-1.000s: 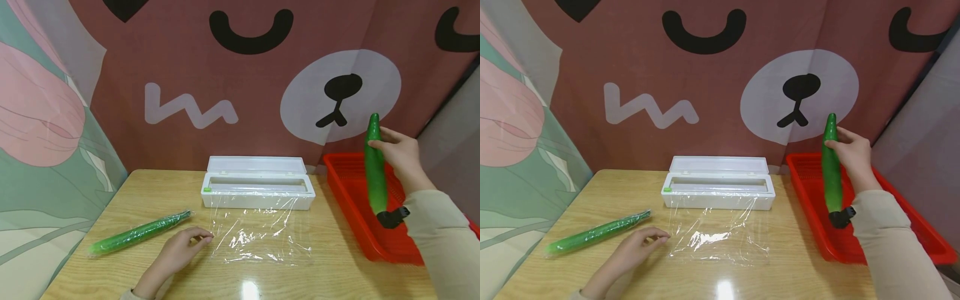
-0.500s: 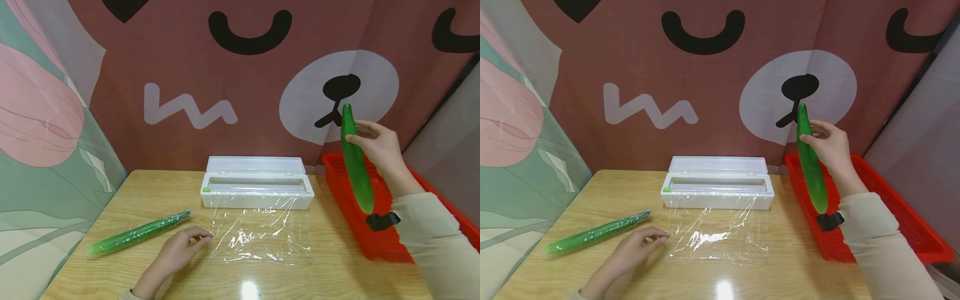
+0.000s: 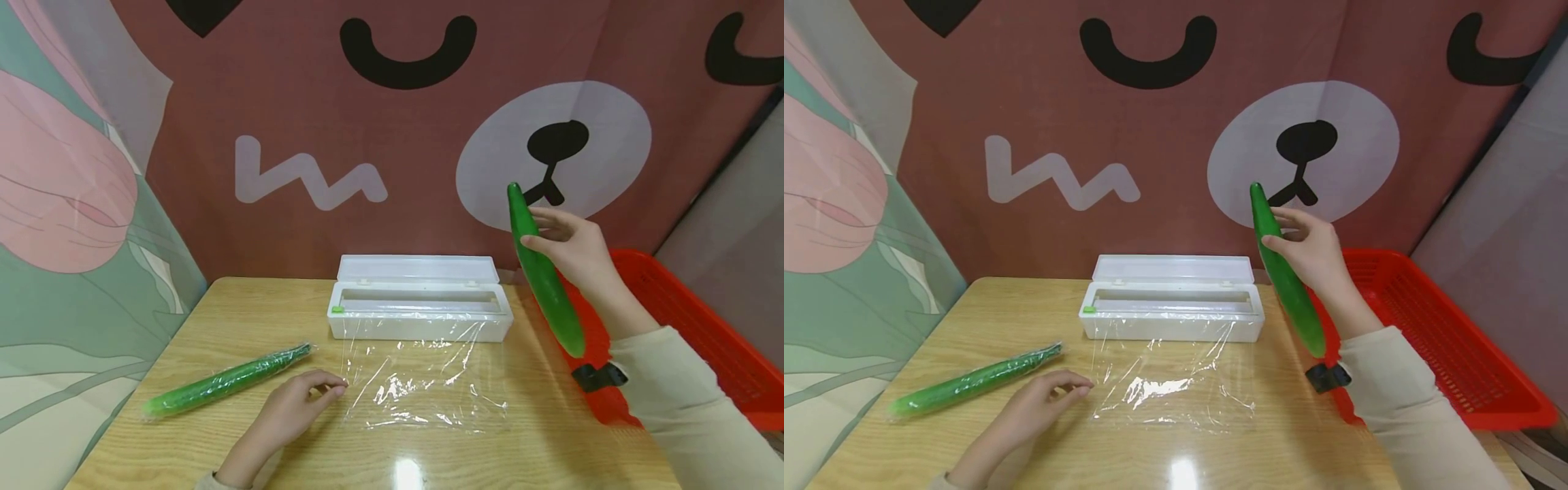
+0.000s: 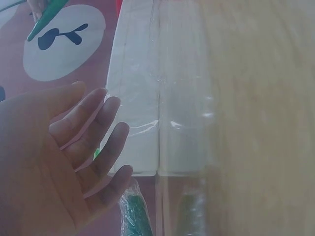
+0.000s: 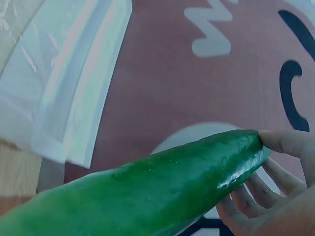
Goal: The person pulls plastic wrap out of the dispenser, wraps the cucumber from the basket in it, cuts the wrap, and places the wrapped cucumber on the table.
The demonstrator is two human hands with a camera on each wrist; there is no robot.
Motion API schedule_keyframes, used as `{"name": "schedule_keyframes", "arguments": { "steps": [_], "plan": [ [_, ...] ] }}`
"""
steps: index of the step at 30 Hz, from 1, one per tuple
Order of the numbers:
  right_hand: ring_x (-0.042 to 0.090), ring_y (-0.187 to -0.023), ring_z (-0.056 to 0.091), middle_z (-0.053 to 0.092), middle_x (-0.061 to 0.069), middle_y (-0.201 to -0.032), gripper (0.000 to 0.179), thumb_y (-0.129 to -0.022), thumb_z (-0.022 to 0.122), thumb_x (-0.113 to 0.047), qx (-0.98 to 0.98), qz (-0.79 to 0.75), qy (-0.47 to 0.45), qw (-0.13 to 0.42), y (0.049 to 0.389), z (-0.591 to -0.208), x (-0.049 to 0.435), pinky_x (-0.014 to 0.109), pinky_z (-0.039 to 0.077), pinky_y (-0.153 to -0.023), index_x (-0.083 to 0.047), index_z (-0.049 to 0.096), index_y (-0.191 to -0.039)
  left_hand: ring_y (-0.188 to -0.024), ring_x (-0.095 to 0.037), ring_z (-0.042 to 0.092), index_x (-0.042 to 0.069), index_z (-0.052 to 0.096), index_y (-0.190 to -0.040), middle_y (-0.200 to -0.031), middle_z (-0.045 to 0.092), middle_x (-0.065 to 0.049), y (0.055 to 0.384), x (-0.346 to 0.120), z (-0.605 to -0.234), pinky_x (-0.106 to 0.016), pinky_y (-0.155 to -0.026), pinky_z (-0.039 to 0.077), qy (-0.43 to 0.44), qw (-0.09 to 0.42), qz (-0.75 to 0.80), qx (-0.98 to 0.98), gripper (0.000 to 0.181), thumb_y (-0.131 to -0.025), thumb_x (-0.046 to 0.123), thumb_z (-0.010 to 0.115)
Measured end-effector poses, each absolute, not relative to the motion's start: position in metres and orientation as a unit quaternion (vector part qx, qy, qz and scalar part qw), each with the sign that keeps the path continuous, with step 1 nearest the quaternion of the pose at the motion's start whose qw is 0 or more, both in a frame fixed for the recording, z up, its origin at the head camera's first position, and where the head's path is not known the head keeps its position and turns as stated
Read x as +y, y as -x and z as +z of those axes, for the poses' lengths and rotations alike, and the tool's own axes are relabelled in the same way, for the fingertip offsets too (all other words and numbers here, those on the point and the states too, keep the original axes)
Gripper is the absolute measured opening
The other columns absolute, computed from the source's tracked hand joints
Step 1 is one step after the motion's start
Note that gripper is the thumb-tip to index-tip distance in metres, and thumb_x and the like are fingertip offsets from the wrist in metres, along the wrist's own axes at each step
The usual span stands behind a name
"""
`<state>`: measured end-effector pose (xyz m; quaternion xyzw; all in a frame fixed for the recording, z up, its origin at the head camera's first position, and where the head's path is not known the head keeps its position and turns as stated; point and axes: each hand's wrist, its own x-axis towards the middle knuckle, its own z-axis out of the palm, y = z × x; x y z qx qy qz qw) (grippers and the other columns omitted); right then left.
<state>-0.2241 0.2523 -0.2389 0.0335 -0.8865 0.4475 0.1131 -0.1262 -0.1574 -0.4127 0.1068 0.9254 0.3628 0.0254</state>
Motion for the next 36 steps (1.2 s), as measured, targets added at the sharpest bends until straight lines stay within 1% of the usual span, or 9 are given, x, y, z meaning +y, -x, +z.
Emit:
{"name": "schedule_keyframes", "arguments": {
  "steps": [3, 6, 13, 17, 20, 25, 27, 30, 36],
  "plan": [
    [0.015, -0.100, 0.062, 0.061, 0.016, -0.130, 0.052, -0.095, 0.069, -0.029, -0.880, 0.460, -0.057, 0.103, 0.220, -0.242, 0.244, 0.023, 0.056, -0.069, -0.017, 0.055, -0.143, -0.096, -0.014, 0.064, 0.032, 0.073, -0.100, -0.106, 0.070, 0.014, 0.127, -0.157, -0.413, -0.043, -0.082, 0.053, -0.109, 0.026, 0.362, 0.925, 0.016, -0.094, 0.044, 0.064],
    [0.014, -0.096, 0.063, 0.063, 0.017, -0.128, 0.051, -0.094, 0.070, -0.026, -0.876, 0.466, -0.076, 0.094, 0.216, -0.247, 0.236, 0.026, 0.057, -0.068, -0.017, 0.056, -0.142, -0.098, -0.014, 0.064, 0.032, 0.073, -0.101, -0.107, 0.070, 0.013, 0.127, -0.157, -0.412, -0.043, -0.083, 0.053, -0.110, 0.026, 0.364, 0.924, 0.016, -0.094, 0.043, 0.064],
    [0.030, -0.098, 0.065, 0.065, 0.017, -0.123, 0.050, -0.093, 0.072, -0.018, -0.871, 0.477, -0.108, 0.049, 0.210, -0.262, 0.214, 0.033, 0.059, -0.069, -0.015, 0.057, -0.141, -0.099, -0.015, 0.064, 0.032, 0.073, -0.101, -0.107, 0.070, 0.013, 0.127, -0.158, -0.411, -0.044, -0.084, 0.053, -0.113, 0.024, 0.368, 0.923, 0.014, -0.095, 0.042, 0.064],
    [0.034, -0.103, 0.065, 0.066, 0.017, -0.120, 0.048, -0.090, 0.073, -0.011, -0.870, 0.475, -0.128, 0.030, 0.209, -0.277, 0.202, 0.035, 0.058, -0.069, -0.013, 0.061, -0.137, -0.098, -0.014, 0.064, 0.033, 0.072, -0.100, -0.107, 0.070, 0.014, 0.127, -0.158, -0.411, -0.043, -0.084, 0.053, -0.114, 0.025, 0.365, 0.924, 0.013, -0.095, 0.043, 0.064],
    [0.034, -0.103, 0.065, 0.067, 0.017, -0.117, 0.046, -0.088, 0.075, -0.007, -0.874, 0.463, -0.147, 0.028, 0.207, -0.288, 0.193, 0.036, 0.058, -0.069, -0.009, 0.064, -0.132, -0.097, -0.014, 0.064, 0.033, 0.073, -0.100, -0.106, 0.070, 0.014, 0.127, -0.157, -0.411, -0.043, -0.083, 0.053, -0.114, 0.025, 0.363, 0.925, 0.014, -0.095, 0.043, 0.064],
    [0.029, -0.099, 0.065, 0.069, 0.014, -0.114, 0.043, -0.087, 0.075, -0.005, -0.875, 0.442, -0.195, 0.019, 0.204, -0.304, 0.182, 0.037, 0.058, -0.076, -0.004, 0.065, -0.129, -0.095, -0.014, 0.064, 0.033, 0.073, -0.100, -0.104, 0.070, 0.015, 0.128, -0.157, -0.411, -0.043, -0.081, 0.053, -0.117, 0.023, 0.362, 0.925, 0.016, -0.095, 0.044, 0.064],
    [0.027, -0.098, 0.065, 0.070, 0.012, -0.115, 0.043, -0.087, 0.075, -0.006, -0.874, 0.438, -0.211, 0.011, 0.204, -0.310, 0.179, 0.035, 0.058, -0.077, -0.005, 0.066, -0.129, -0.096, -0.014, 0.064, 0.032, 0.073, -0.100, -0.104, 0.070, 0.015, 0.128, -0.157, -0.412, -0.042, -0.082, 0.053, -0.120, 0.022, 0.361, 0.925, 0.017, -0.095, 0.044, 0.064],
    [0.026, -0.097, 0.065, 0.069, 0.011, -0.117, 0.042, -0.087, 0.075, -0.005, -0.867, 0.439, -0.235, -0.003, 0.203, -0.318, 0.173, 0.033, 0.058, -0.076, -0.006, 0.067, -0.128, -0.098, -0.013, 0.064, 0.031, 0.074, -0.102, -0.104, 0.069, 0.017, 0.129, -0.158, -0.414, -0.042, -0.084, 0.053, -0.123, 0.020, 0.357, 0.926, 0.018, -0.095, 0.044, 0.063],
    [0.025, -0.097, 0.064, 0.069, 0.008, -0.117, 0.042, -0.085, 0.075, -0.001, -0.859, 0.436, -0.265, -0.039, 0.200, -0.330, 0.157, 0.032, 0.057, -0.077, -0.008, 0.069, -0.126, -0.096, -0.013, 0.064, 0.032, 0.073, -0.100, -0.103, 0.069, 0.017, 0.129, -0.158, -0.413, -0.042, -0.082, 0.053, -0.123, 0.018, 0.359, 0.925, 0.016, -0.095, 0.044, 0.064]
  ]
}}
